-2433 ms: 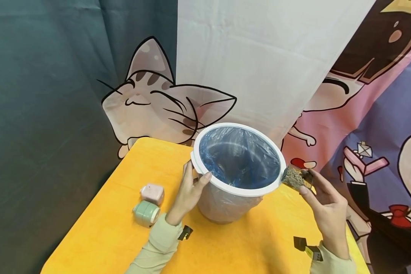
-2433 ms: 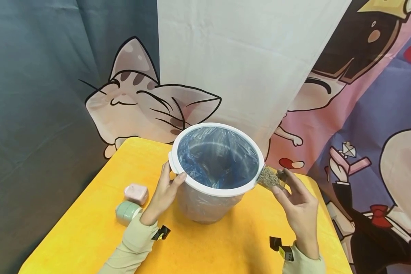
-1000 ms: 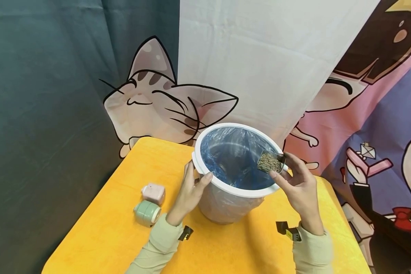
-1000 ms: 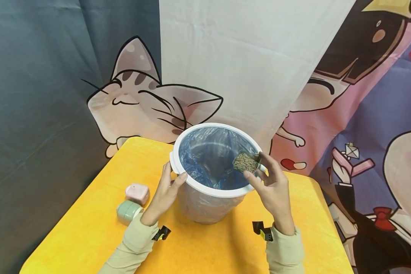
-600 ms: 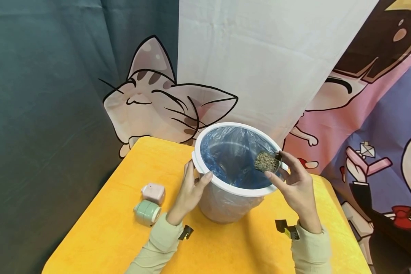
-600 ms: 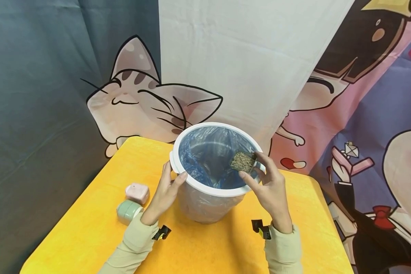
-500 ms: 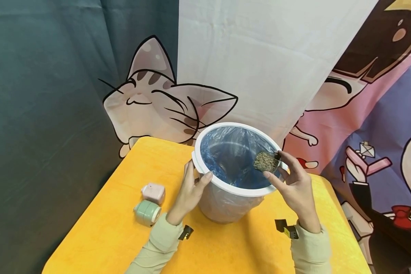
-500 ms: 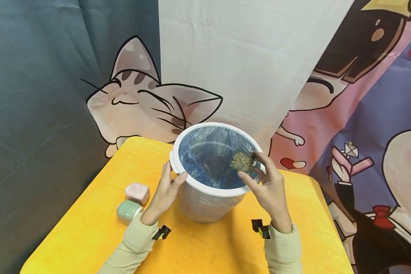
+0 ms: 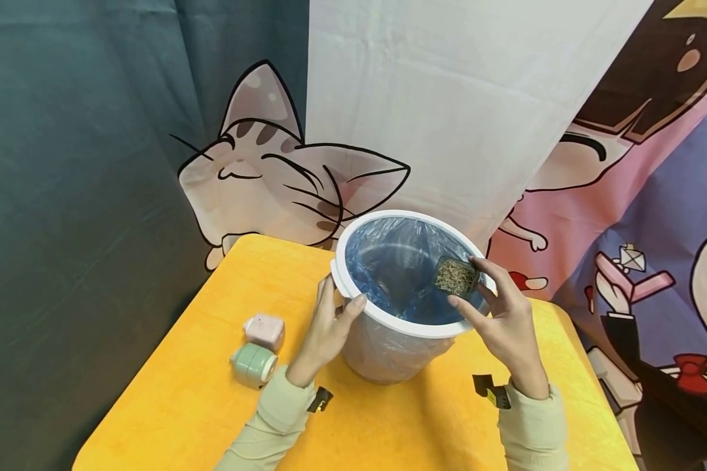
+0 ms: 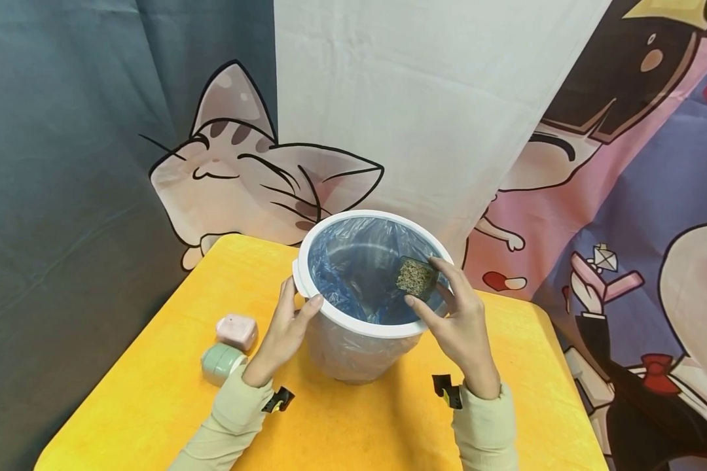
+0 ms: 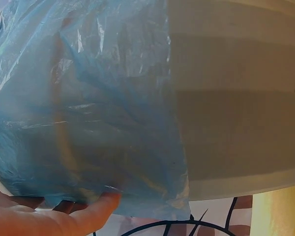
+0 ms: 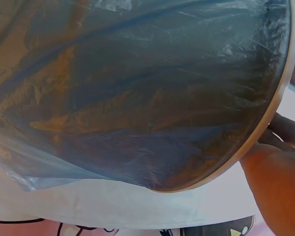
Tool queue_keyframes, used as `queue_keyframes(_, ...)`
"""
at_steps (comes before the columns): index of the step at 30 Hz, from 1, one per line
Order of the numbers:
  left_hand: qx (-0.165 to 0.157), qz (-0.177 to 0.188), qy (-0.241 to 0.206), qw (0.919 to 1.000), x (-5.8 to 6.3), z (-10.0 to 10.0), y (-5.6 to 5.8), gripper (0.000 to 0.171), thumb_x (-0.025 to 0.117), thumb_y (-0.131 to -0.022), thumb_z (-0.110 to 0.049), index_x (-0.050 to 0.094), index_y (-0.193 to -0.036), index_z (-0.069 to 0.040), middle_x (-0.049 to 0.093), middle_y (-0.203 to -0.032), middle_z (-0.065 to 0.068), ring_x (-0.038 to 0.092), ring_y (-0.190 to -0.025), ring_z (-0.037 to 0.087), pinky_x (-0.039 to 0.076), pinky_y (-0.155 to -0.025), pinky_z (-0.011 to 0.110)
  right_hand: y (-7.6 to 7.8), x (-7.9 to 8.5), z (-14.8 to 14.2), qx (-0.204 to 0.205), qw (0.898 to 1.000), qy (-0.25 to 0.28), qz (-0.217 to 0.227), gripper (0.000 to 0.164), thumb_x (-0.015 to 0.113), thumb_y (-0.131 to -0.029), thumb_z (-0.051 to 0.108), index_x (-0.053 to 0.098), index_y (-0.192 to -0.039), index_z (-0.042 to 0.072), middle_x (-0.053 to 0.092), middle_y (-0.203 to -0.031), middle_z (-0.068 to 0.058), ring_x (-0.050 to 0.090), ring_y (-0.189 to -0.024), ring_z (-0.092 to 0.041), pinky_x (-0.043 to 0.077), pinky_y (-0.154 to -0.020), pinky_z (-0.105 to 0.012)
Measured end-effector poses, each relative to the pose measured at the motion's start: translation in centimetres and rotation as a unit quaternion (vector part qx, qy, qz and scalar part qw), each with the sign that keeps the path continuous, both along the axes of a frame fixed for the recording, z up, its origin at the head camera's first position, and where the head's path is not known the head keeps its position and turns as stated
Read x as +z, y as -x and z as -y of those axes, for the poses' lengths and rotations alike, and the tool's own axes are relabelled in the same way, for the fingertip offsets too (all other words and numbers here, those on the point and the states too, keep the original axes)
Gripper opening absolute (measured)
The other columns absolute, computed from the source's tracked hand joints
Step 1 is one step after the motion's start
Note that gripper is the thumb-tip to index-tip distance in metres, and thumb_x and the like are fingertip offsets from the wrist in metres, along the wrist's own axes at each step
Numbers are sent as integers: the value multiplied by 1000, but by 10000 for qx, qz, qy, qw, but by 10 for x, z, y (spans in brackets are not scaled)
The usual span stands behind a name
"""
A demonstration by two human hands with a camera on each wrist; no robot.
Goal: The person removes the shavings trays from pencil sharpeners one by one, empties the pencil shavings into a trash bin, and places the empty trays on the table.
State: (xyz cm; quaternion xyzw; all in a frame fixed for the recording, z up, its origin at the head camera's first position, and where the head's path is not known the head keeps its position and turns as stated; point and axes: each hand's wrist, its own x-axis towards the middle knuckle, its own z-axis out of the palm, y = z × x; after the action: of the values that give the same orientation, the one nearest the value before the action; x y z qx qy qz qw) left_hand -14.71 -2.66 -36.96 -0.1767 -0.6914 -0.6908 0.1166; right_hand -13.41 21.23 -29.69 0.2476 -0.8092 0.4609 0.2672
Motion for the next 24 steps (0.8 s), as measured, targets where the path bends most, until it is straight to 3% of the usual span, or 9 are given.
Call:
queue_keyframes(14, -3, 56, -18, 10000, 0, 0, 1, 62, 51, -82, -24, 17, -133, -13, 18, -127, 7, 30, -110, 22, 37, -79, 40, 2, 0, -1, -155, 9979, -577, -265, 76, 71, -54, -12, 41, -122, 5, 43, -119, -9, 43, -103, -26, 38, -78, -35)
queue_keyframes(24, 21, 55, -21, 10000, 1, 0, 0, 61, 51, -83, -24, 17, -133, -14, 19, -126, 7, 29, -110, 22, 37, -79, 38, -3, 8, 2, -250, 9916, -1116, -607, 73, 71, -56, -10, 42, -121, 2, 41, -120, -12, 41, -107, -25, 35, -84, -29)
